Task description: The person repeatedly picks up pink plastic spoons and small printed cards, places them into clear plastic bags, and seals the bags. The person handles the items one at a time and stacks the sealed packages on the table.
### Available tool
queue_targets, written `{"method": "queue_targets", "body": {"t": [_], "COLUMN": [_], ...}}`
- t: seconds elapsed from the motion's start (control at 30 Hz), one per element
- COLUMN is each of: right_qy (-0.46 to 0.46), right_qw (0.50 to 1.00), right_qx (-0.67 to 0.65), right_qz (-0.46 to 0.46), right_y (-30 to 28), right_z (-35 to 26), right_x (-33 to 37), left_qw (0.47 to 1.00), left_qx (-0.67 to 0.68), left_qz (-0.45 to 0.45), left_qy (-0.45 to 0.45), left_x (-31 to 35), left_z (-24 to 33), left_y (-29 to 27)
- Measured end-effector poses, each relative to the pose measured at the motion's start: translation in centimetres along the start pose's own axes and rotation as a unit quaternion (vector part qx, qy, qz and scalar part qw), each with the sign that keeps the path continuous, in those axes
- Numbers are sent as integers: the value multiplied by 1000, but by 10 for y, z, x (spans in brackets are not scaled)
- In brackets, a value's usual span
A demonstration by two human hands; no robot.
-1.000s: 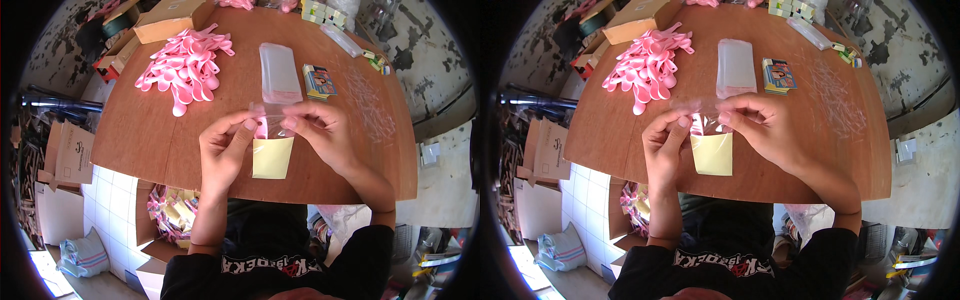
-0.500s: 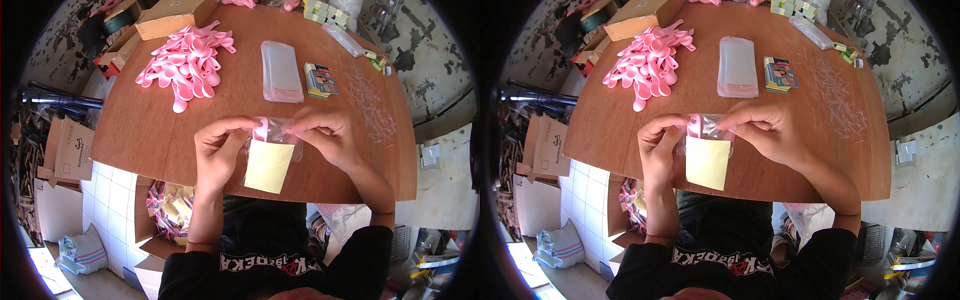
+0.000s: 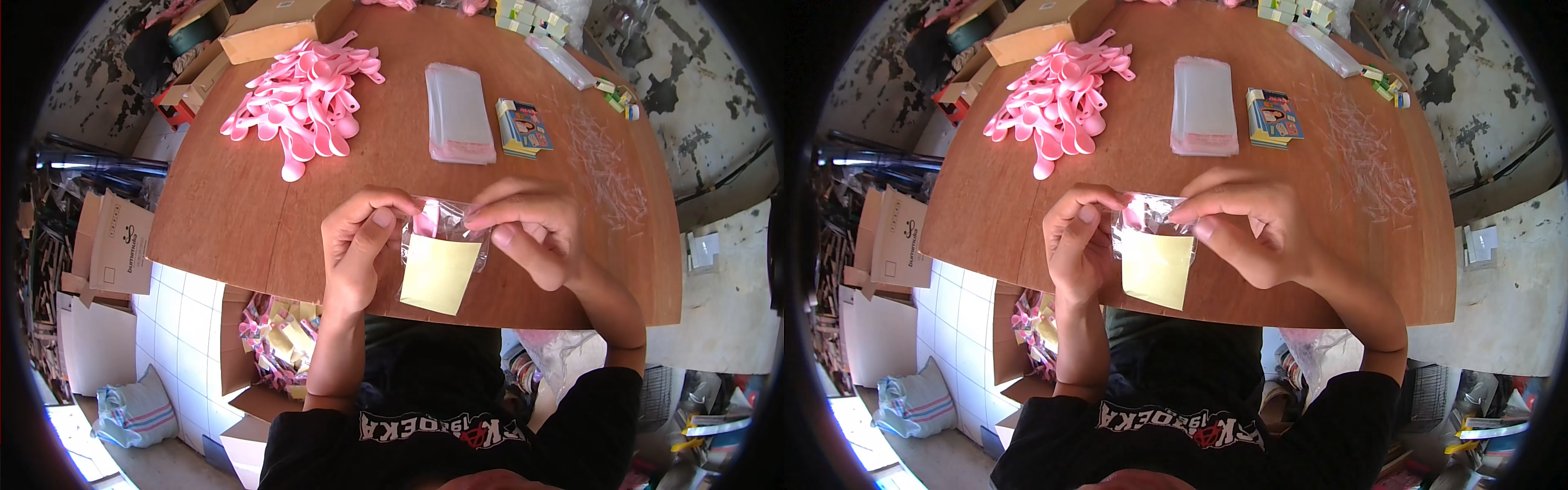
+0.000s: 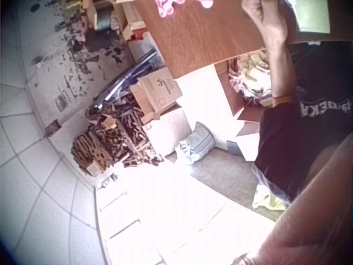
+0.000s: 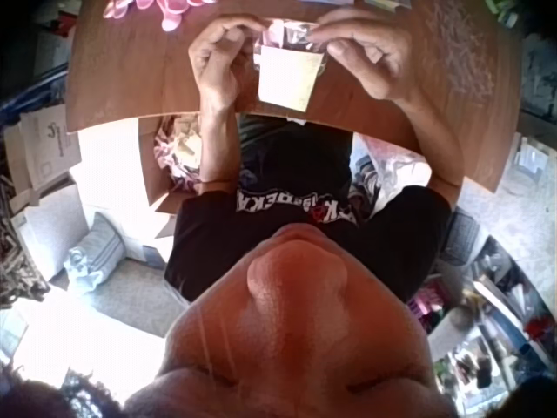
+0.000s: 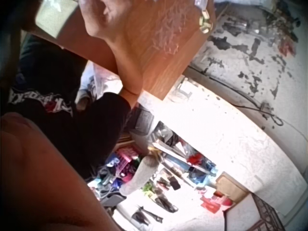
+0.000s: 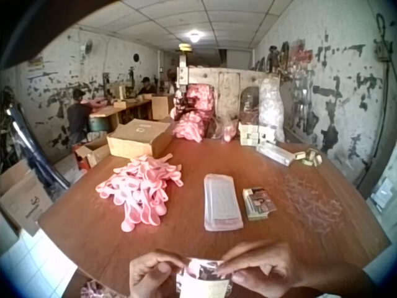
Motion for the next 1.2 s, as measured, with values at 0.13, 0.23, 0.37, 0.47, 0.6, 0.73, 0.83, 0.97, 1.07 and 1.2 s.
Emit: {"method": "queue_targets", "body": {"t": [0.13, 0.23, 0.37, 0.47, 0.6, 0.73, 0.83, 0.97, 1.07, 1.2], "right_qy": [-23, -62, -18, 10, 13, 98, 174, 206, 182, 99], "right_qw": [996, 990, 995, 986, 934, 911, 903, 889, 903, 911], "right_qx": [79, 116, 95, 158, 351, 401, 386, 401, 387, 397], "right_qz": [41, 51, 37, 56, 70, -16, -73, -82, -27, 57], "right_y": [7, 17, 12, 2, -24, -32, -24, -31, -39, -34], "right_z": [-6, -17, -12, 19, 65, 128, 159, 159, 145, 84], "right_x": [-2, -2, 6, 5, -32, -52, -52, -54, -51, -46], "left_qw": [994, 990, 960, 903, 772, 515, 729, 857, 886, 983], "left_qx": [-83, -139, -276, -323, -513, -703, -478, -261, -133, -63], "left_qz": [-22, 1, -31, -207, -24, 15, 78, -223, -332, -107], "left_qy": [60, 32, -39, -192, -374, -491, -483, -384, -294, -132], "left_x": [1, 12, 62, 95, 159, 228, 218, 164, 126, 74], "left_z": [10, 15, 39, 36, 25, 26, 8, 3, 13, 7], "left_y": [13, 4, -13, -29, -141, -224, -188, -69, -21, -8]}}
Point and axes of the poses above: each hand's wrist, its own x-axis away from the middle knuckle, its own y-axis out of the palm, z = x × y, the point moved 8 cm from there along -x, towards the middle knuckle, and after that the axes turned 13 degrees about x, right-handed, at the moved point
